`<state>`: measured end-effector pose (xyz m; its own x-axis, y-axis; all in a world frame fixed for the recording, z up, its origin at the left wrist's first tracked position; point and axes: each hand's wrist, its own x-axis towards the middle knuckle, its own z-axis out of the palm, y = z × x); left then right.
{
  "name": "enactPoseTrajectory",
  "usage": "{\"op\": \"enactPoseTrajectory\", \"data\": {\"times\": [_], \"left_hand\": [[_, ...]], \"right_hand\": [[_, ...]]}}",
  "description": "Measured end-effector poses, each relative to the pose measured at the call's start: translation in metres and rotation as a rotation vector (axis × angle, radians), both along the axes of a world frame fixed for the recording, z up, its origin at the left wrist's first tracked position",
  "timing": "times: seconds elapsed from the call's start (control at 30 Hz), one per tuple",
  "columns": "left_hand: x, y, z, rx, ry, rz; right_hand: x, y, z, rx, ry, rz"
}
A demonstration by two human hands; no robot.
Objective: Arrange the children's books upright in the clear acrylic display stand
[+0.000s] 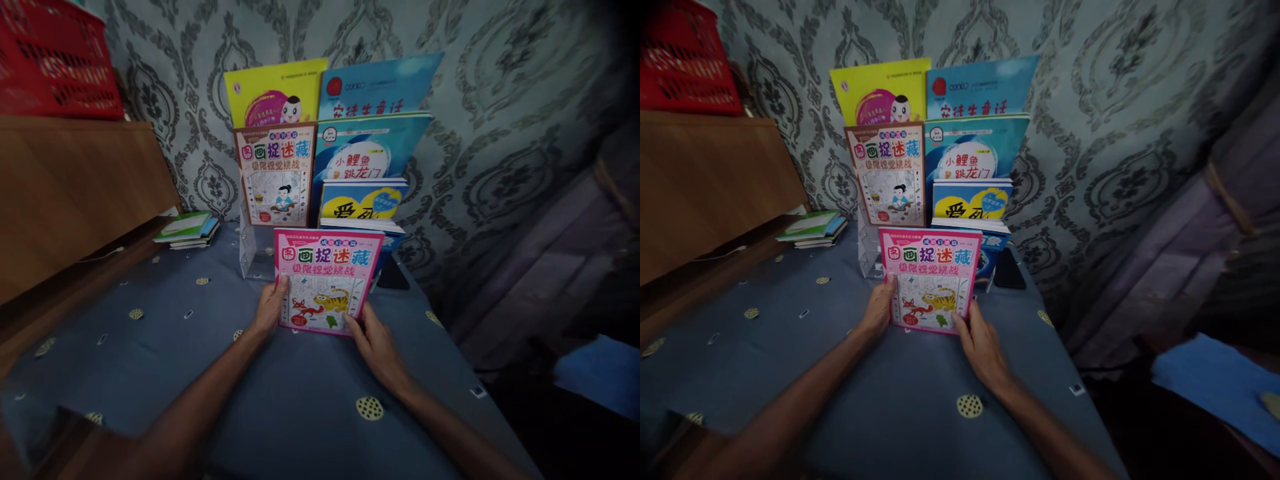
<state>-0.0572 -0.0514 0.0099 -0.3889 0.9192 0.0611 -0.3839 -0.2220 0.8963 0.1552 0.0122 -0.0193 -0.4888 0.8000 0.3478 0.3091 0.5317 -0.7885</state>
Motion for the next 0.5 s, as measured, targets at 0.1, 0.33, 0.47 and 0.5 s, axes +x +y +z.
{"op": "enactPoseTrajectory", "data": {"times": [0.1, 0.33, 0.47, 0.5], "left_hand": [[-0.0013, -0.0005, -0.0025, -0.033, 0.045, 0.007], [-0.0023, -0.0023, -0.0029, -0.078, 0.089, 0.007], [-0.0017, -0.0019, -0.0028, -0.081, 0.078, 0.004], [-0.0016, -0.0016, -0.0032, -0.079, 0.075, 0.004]], "right_hand": [[0.0010, -0.0007, 0.0027, -0.014, 0.000, 0.025], [0.0006, 0.0006, 0.0030, -0.035, -0.022, 0.037], [0.0014, 0.0033, -0.0006, -0.032, 0.010, 0.062], [0.0018, 0.0041, -0.0016, -0.041, 0.018, 0.073]]}}
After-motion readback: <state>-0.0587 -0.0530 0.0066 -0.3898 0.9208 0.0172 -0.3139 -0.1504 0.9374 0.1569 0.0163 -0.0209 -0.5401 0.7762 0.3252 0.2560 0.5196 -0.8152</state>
